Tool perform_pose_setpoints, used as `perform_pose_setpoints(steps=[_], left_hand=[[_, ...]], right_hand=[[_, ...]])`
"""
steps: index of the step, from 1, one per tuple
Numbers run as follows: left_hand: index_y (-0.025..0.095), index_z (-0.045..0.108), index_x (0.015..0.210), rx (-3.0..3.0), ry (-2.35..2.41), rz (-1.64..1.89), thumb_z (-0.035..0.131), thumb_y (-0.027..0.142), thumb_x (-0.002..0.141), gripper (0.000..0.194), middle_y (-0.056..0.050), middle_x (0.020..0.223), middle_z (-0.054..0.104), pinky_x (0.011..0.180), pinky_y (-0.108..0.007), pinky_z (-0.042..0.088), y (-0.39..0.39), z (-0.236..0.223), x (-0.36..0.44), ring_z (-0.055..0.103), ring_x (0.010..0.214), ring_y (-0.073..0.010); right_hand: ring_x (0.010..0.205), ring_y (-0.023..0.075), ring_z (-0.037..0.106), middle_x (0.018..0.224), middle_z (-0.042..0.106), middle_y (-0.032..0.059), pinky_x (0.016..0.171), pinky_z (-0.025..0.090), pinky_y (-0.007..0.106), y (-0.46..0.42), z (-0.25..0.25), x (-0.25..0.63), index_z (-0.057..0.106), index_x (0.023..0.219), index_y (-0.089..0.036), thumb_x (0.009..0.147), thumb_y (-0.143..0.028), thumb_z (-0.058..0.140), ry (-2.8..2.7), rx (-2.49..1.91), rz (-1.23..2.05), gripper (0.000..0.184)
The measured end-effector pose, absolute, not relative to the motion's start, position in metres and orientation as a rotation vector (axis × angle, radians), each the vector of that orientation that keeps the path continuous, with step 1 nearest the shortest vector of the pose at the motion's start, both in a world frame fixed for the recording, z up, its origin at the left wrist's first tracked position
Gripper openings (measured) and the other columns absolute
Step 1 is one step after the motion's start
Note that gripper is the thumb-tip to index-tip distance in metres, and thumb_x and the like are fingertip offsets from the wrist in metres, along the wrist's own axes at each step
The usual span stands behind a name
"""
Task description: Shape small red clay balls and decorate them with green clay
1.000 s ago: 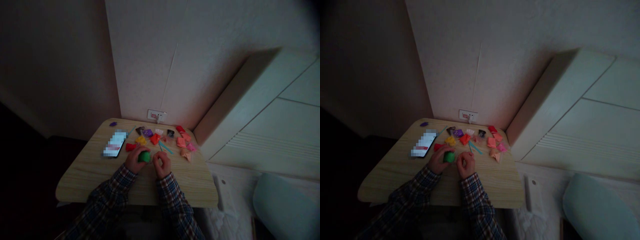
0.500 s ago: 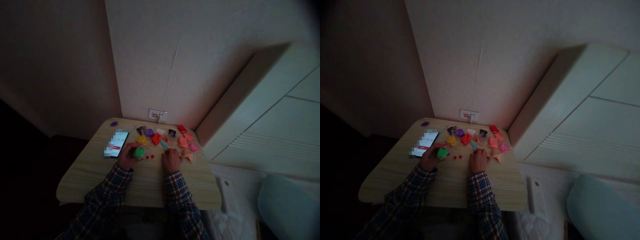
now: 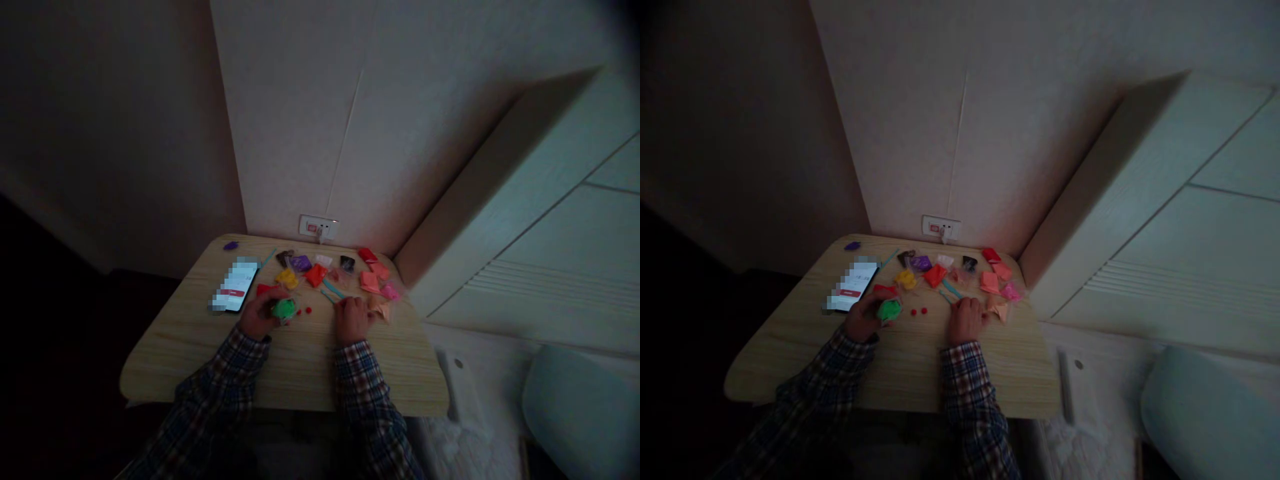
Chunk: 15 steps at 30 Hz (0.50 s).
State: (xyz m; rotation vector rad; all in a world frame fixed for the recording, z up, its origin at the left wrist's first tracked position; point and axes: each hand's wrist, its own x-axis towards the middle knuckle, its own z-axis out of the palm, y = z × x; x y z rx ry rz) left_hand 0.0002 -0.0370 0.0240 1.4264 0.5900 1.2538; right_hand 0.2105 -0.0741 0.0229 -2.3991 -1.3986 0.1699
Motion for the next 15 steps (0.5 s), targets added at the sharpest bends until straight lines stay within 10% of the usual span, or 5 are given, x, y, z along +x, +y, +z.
perform_pose_setpoints(steps=[9,15], left_hand=[[0.019,0.071,0.096,1.328,0.440,1.162,0.085,0.030,0.053,0.046,-0.007,0.082,0.074,0.053,-0.025,0.056,-0.043,0.027,0.005,0.070,0.067,-0.0214],[0.018,0.068,0.095,1.287,0.471,1.194,0.084,0.018,0.056,0.043,-0.006,0.089,0.072,0.051,-0.020,0.054,-0.028,0.049,0.003,0.068,0.072,-0.0185]], right_hand=[[0.100,0.0198,0.059,0.112,0.060,0.0068,0.085,0.050,0.042,-0.077,0.026,0.220,0.057,0.109,-0.015,0.089,-0.032,0.055,-1.389,-2.327,0.375,0.027],[0.067,0.0124,0.058,0.072,0.060,0.0002,0.065,0.049,0.028,-0.066,0.051,0.241,0.059,0.078,-0.013,0.091,-0.030,0.049,-1.520,-1.874,0.544,0.023]])
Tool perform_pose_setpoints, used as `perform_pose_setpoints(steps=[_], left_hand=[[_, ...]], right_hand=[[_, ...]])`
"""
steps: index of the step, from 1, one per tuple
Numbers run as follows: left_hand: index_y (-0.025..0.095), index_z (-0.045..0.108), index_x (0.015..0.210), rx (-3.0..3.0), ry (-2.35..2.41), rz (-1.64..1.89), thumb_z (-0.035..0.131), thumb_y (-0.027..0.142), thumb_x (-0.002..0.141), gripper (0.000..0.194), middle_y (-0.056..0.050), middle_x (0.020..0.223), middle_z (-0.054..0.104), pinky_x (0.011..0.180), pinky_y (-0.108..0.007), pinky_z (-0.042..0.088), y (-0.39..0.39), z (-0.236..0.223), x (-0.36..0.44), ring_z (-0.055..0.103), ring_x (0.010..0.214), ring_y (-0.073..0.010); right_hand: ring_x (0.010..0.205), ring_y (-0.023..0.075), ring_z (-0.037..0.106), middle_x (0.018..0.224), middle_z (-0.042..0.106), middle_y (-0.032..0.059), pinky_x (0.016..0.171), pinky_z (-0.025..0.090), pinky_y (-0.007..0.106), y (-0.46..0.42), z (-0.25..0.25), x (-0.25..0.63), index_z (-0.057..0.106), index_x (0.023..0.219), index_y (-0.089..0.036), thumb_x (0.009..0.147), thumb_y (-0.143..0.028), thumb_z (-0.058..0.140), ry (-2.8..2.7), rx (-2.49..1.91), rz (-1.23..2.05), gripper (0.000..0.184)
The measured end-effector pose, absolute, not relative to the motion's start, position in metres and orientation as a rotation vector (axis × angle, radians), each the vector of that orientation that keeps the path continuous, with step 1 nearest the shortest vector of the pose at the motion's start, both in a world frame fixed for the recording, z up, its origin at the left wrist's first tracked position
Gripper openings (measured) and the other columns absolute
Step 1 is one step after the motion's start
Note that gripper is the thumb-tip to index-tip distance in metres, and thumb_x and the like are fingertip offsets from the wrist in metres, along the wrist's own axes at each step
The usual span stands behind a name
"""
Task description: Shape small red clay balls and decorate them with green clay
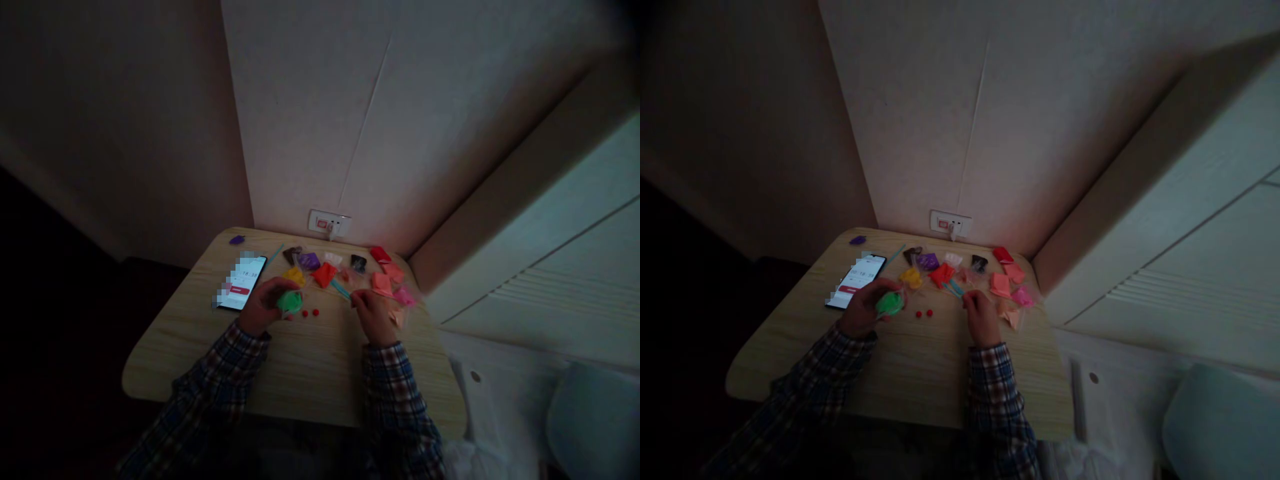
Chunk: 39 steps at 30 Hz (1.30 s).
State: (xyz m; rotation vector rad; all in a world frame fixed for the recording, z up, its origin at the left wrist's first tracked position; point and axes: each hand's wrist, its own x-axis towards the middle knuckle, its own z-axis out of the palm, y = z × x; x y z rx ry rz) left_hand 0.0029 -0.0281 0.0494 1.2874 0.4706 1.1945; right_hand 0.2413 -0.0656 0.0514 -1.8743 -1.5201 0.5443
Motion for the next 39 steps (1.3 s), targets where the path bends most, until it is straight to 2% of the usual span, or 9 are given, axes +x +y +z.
perform_pose_setpoints(steps=[4,7,12,17,23,27,33,39], left_hand=[[0.019,0.067,0.088,1.290,0.481,1.215,0.084,0.009,0.052,0.041,-0.001,0.080,0.071,0.054,-0.019,0.053,-0.015,0.056,0.000,0.066,0.068,-0.0145],[0.020,0.067,0.087,1.289,0.478,1.229,0.085,0.009,0.051,0.042,0.001,0.078,0.070,0.057,-0.020,0.051,-0.012,0.051,-0.001,0.065,0.068,-0.0137],[0.021,0.068,0.091,1.291,0.484,1.217,0.085,0.022,0.054,0.041,-0.002,0.085,0.071,0.067,-0.025,0.050,-0.017,0.046,-0.002,0.064,0.077,-0.0174],[0.021,0.070,0.092,1.313,0.523,1.182,0.082,0.018,0.056,0.038,-0.005,0.089,0.069,0.072,-0.028,0.049,-0.021,0.051,0.000,0.063,0.083,-0.0202],[0.020,0.070,0.093,1.336,0.565,1.142,0.079,0.017,0.059,0.035,-0.005,0.088,0.068,0.074,-0.028,0.047,-0.023,0.053,-0.002,0.061,0.084,-0.0206],[0.021,0.071,0.093,1.367,0.614,1.112,0.078,0.017,0.061,0.033,-0.006,0.090,0.069,0.076,-0.030,0.046,-0.024,0.055,-0.002,0.061,0.087,-0.0222],[0.020,0.072,0.091,1.391,0.725,1.066,0.080,0.025,0.059,0.034,-0.005,0.084,0.068,0.072,-0.029,0.047,-0.026,0.064,0.000,0.061,0.080,-0.0210],[0.020,0.072,0.091,1.469,0.796,1.037,0.079,0.029,0.061,0.032,-0.005,0.083,0.068,0.070,-0.029,0.047,-0.027,0.069,0.001,0.061,0.078,-0.0212]], right_hand=[[0.067,0.0147,0.054,0.072,0.059,0.0019,0.063,0.043,0.027,-0.056,0.084,0.243,0.056,0.077,-0.017,0.089,-0.036,0.044,-1.517,-1.591,0.521,0.025],[0.070,0.0152,0.053,0.073,0.057,0.0015,0.064,0.042,0.027,-0.052,0.096,0.234,0.056,0.081,-0.019,0.087,-0.037,0.047,-1.514,-1.434,0.540,0.020],[0.066,0.0140,0.052,0.072,0.055,0.0002,0.060,0.042,0.026,-0.054,0.091,0.216,0.055,0.079,-0.021,0.086,-0.035,0.052,-1.525,-1.253,0.629,0.016],[0.063,0.0119,0.053,0.070,0.057,-0.0009,0.055,0.042,0.023,-0.063,0.094,0.211,0.057,0.076,-0.021,0.086,-0.025,0.057,-1.615,-1.106,0.619,0.010],[0.064,0.0116,0.055,0.070,0.059,-0.0005,0.054,0.044,0.022,-0.067,0.101,0.213,0.058,0.079,-0.020,0.086,-0.017,0.057,-1.698,-1.065,0.526,0.007],[0.061,0.0115,0.055,0.067,0.059,0.0003,0.053,0.045,0.022,-0.069,0.103,0.213,0.060,0.079,-0.019,0.085,-0.019,0.058,-1.773,-1.060,0.441,0.007],[0.054,0.0115,0.052,0.060,0.056,-0.0003,0.047,0.042,0.023,-0.069,0.106,0.212,0.062,0.076,-0.018,0.085,-0.026,0.060,-1.787,-1.125,0.320,0.012],[0.053,0.0118,0.051,0.060,0.054,0.0000,0.047,0.041,0.023,-0.070,0.107,0.214,0.063,0.077,-0.017,0.086,-0.025,0.058,-1.840,-1.130,0.293,0.014]])
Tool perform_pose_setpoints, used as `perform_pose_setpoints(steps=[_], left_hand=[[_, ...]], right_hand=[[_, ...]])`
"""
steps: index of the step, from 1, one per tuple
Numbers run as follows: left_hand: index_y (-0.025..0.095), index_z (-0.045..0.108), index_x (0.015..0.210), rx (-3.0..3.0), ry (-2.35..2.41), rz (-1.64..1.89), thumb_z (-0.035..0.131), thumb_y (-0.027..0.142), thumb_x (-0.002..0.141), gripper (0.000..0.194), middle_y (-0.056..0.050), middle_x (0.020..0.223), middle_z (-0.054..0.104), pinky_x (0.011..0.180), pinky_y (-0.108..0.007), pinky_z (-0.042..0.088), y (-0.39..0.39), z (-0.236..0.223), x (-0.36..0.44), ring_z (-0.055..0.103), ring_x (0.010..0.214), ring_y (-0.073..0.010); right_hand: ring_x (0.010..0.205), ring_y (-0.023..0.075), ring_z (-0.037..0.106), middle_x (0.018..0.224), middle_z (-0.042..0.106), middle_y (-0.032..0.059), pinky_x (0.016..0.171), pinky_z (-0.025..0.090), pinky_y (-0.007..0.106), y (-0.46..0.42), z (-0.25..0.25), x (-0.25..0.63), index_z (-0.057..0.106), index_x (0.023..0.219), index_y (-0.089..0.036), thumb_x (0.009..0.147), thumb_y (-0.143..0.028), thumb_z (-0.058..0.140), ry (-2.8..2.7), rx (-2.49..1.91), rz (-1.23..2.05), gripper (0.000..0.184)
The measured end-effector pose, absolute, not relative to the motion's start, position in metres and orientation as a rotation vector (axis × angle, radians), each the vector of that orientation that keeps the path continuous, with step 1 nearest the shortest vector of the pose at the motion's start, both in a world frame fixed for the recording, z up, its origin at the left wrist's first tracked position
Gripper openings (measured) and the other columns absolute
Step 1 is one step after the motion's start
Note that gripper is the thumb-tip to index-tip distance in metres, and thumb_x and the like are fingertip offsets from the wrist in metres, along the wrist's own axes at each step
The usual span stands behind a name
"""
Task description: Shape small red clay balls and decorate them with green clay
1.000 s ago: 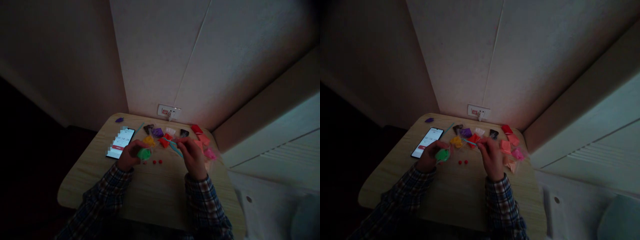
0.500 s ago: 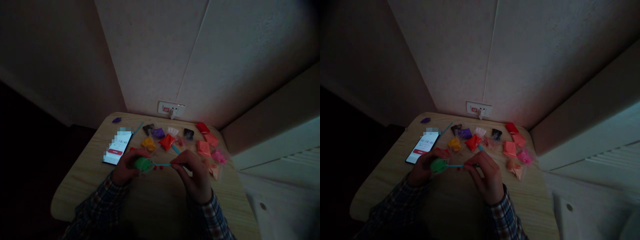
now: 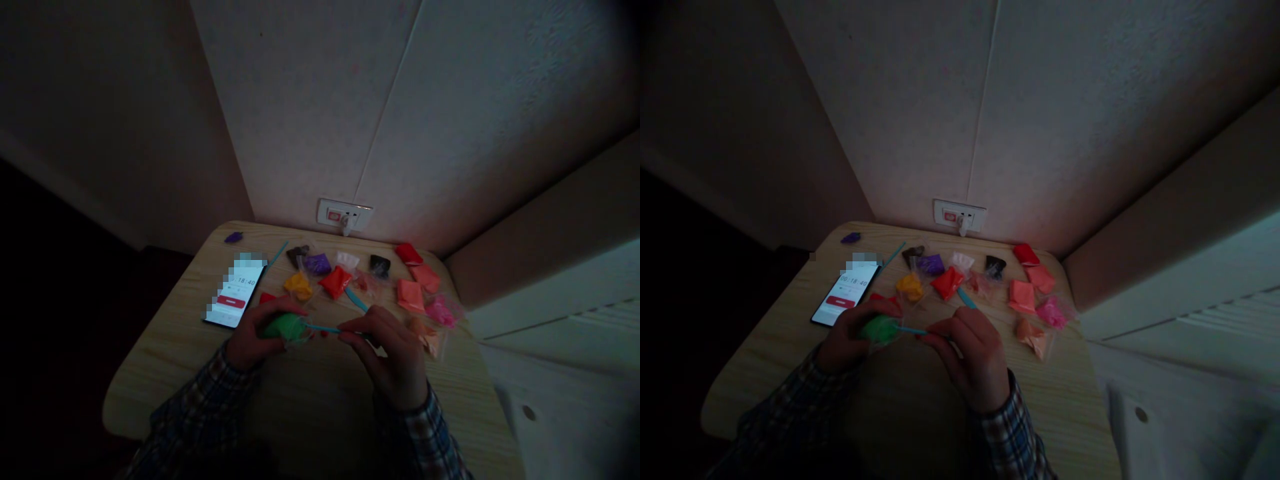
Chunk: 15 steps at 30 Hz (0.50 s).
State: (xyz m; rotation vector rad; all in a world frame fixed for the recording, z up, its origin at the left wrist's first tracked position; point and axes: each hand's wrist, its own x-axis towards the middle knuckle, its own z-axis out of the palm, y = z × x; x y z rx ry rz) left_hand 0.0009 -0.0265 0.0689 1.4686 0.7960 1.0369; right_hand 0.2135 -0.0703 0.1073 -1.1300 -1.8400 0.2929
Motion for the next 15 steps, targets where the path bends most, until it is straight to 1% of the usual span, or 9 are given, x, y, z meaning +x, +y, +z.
perform_pose_setpoints(steps=[4,11,15], left_hand=[[0.021,0.073,0.090,1.418,0.759,1.018,0.080,0.031,0.061,0.032,-0.005,0.086,0.070,0.072,-0.028,0.047,-0.0271,0.0655,-0.0011,0.062,0.081,-0.0214],[0.019,0.073,0.090,1.353,0.726,0.983,0.079,0.036,0.060,0.035,-0.005,0.082,0.068,0.066,-0.027,0.046,-0.0266,0.0625,-0.0038,0.060,0.075,-0.0205],[0.021,0.073,0.089,1.337,0.734,0.977,0.081,0.032,0.057,0.034,-0.004,0.082,0.070,0.067,-0.026,0.047,-0.0267,0.0628,-0.0036,0.061,0.075,-0.0200]], right_hand=[[0.053,0.0118,0.050,0.059,0.054,-0.0001,0.049,0.040,0.024,-0.0712,0.1083,0.2149,0.063,0.074,-0.017,0.087,-0.025,0.057,-1.862,-1.124,0.268,0.016],[0.056,0.0126,0.050,0.061,0.054,0.0007,0.050,0.039,0.025,-0.0740,0.1083,0.2149,0.062,0.076,-0.018,0.087,-0.023,0.057,-1.882,-1.099,0.247,0.013],[0.055,0.0130,0.049,0.059,0.053,0.0008,0.050,0.038,0.026,-0.0748,0.1088,0.2141,0.062,0.074,-0.018,0.087,-0.023,0.057,-1.918,-1.114,0.160,0.015]])
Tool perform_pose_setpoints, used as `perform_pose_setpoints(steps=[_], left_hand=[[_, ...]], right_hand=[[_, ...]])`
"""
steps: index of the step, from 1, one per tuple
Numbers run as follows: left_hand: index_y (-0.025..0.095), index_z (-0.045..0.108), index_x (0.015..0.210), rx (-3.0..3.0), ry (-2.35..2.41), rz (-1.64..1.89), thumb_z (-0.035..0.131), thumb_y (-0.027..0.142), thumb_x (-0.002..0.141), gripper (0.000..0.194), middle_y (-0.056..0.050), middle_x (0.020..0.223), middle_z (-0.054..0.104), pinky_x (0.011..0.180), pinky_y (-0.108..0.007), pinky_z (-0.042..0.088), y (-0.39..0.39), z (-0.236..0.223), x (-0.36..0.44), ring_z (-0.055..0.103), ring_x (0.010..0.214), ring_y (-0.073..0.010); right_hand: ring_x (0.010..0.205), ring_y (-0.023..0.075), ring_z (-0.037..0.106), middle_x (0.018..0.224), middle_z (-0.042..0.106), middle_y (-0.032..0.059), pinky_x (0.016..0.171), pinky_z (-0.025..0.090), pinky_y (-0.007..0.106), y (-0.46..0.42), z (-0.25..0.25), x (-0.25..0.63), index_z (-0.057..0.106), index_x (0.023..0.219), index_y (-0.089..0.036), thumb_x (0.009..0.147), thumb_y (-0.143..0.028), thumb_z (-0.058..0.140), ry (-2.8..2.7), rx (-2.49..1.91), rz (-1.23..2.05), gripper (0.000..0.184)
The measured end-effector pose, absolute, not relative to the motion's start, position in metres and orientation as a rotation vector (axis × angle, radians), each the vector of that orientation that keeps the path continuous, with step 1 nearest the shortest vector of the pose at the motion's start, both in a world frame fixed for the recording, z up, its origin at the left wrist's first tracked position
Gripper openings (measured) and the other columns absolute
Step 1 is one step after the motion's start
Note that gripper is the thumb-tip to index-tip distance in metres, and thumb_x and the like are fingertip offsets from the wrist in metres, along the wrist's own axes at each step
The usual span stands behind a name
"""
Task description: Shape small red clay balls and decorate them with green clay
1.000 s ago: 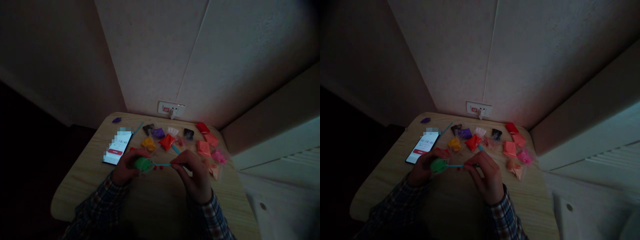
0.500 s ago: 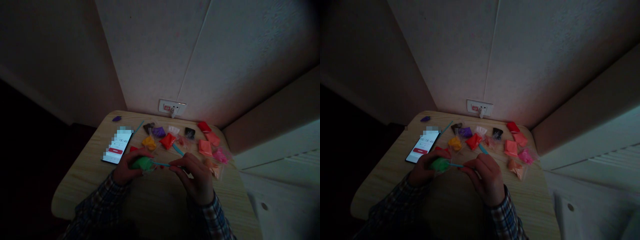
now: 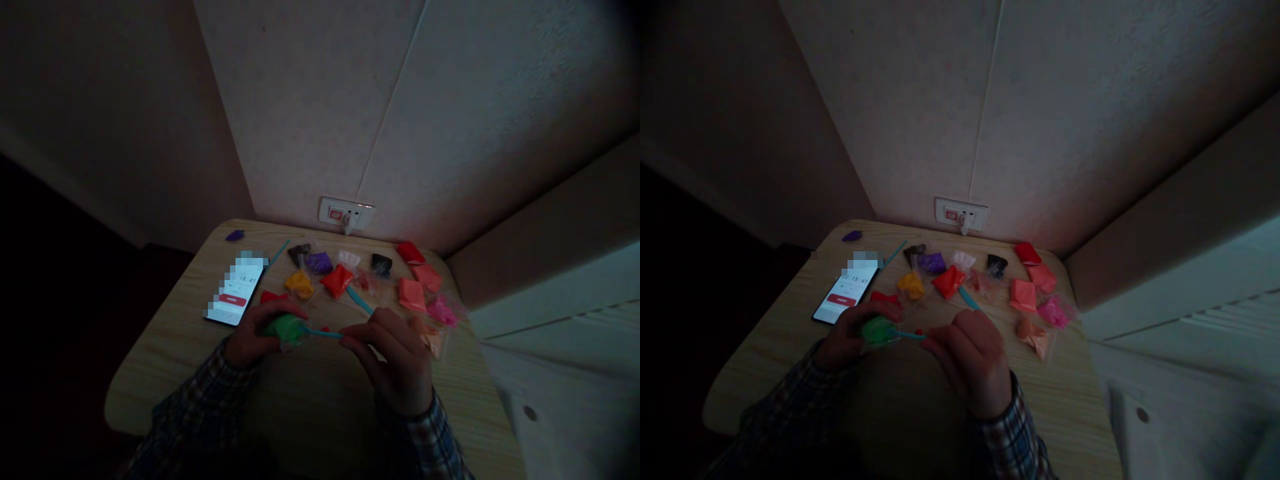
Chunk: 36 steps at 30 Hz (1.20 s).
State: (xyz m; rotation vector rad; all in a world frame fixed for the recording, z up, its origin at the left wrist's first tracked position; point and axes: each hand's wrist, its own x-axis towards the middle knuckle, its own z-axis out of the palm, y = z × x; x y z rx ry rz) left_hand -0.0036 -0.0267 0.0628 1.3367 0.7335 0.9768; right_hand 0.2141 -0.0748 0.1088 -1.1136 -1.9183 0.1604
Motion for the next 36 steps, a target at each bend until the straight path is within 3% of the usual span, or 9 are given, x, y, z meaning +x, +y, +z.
perform_pose_setpoints(steps=[14,26,36], left_hand=[[0.021,0.073,0.092,1.284,0.651,1.036,0.081,0.034,0.058,0.037,-0.004,0.079,0.070,0.060,-0.024,0.047,-0.026,0.060,-0.003,0.062,0.068,-0.0178],[0.019,0.069,0.090,1.222,0.623,1.183,0.079,0.047,0.059,0.043,-0.003,0.071,0.063,0.063,-0.029,0.047,-0.022,0.048,-0.007,0.059,0.071,-0.0198],[0.020,0.071,0.092,1.194,0.610,1.169,0.081,0.040,0.058,0.041,-0.003,0.076,0.064,0.060,-0.026,0.047,-0.024,0.054,-0.005,0.059,0.069,-0.0176]], right_hand=[[0.057,0.0123,0.049,0.061,0.052,-0.0006,0.052,0.038,0.026,-0.080,0.103,0.216,0.064,0.084,-0.019,0.086,-0.021,0.057,-1.806,-1.077,0.292,0.008],[0.055,0.0145,0.057,0.057,0.064,0.0014,0.052,0.039,0.025,-0.047,0.068,0.237,0.066,0.063,-0.019,0.089,-0.048,0.043,-1.793,-1.565,0.800,0.045],[0.052,0.0139,0.053,0.054,0.060,-0.0001,0.053,0.033,0.025,-0.045,0.053,0.228,0.063,0.060,-0.020,0.088,-0.046,0.042,-1.917,-1.663,0.869,0.043]])
